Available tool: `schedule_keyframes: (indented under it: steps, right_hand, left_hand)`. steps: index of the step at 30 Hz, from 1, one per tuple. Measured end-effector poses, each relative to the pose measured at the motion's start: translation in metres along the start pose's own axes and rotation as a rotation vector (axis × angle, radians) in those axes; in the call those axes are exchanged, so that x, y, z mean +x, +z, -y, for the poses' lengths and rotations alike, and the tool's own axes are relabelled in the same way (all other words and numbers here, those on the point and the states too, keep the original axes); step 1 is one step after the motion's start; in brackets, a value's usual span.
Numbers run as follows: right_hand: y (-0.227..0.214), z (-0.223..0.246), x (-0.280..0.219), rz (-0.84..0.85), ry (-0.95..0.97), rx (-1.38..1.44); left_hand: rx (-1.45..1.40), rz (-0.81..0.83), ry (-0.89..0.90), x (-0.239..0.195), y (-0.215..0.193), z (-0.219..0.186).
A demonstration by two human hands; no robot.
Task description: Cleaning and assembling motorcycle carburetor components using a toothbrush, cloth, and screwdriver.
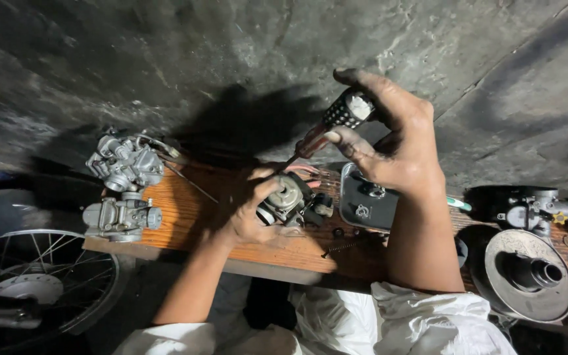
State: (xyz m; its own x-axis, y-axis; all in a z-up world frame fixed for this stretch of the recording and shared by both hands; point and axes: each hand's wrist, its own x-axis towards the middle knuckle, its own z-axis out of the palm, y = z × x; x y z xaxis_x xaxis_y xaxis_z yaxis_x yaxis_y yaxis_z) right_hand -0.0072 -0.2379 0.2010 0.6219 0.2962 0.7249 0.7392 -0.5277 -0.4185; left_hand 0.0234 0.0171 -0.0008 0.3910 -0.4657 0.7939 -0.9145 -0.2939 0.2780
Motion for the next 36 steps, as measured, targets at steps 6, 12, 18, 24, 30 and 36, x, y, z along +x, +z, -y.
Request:
schedule_keyframes:
  steps: [6,12,18,24,30,36]
  right_hand:
    - [-0.001,-0.004,0.000,-0.035,-0.008,-0.086]
    - [-0.004,-0.003,0.006,-0.019,-0.030,-0.121]
    - [-0.007,0.001,0.000,-0.016,0.058,0.004]
    - [-0.003,-0.014,0.000,-0.055,-0.082,-0.125]
    - [0.002,-0.005,0.005,0.068,0.026,0.125]
    - [0.002,-0.009,0.000,0.009,-0.008,0.000]
  left_hand:
    - [-0.021,-0.015,0.042,0.013,0.004,-0.006]
    - [-0.082,0.018,0.127,0.031,0.003,-0.013]
    - [-0.101,0.007,0.106,0.028,0.004,-0.013]
    - [-0.055,0.010,0.071,0.017,0.010,-0.006]
    - [-0.093,-0.016,0.072,0.012,0.014,-0.002]
    - [-0.171,-0.011,0.053,0.022,0.007,-0.008]
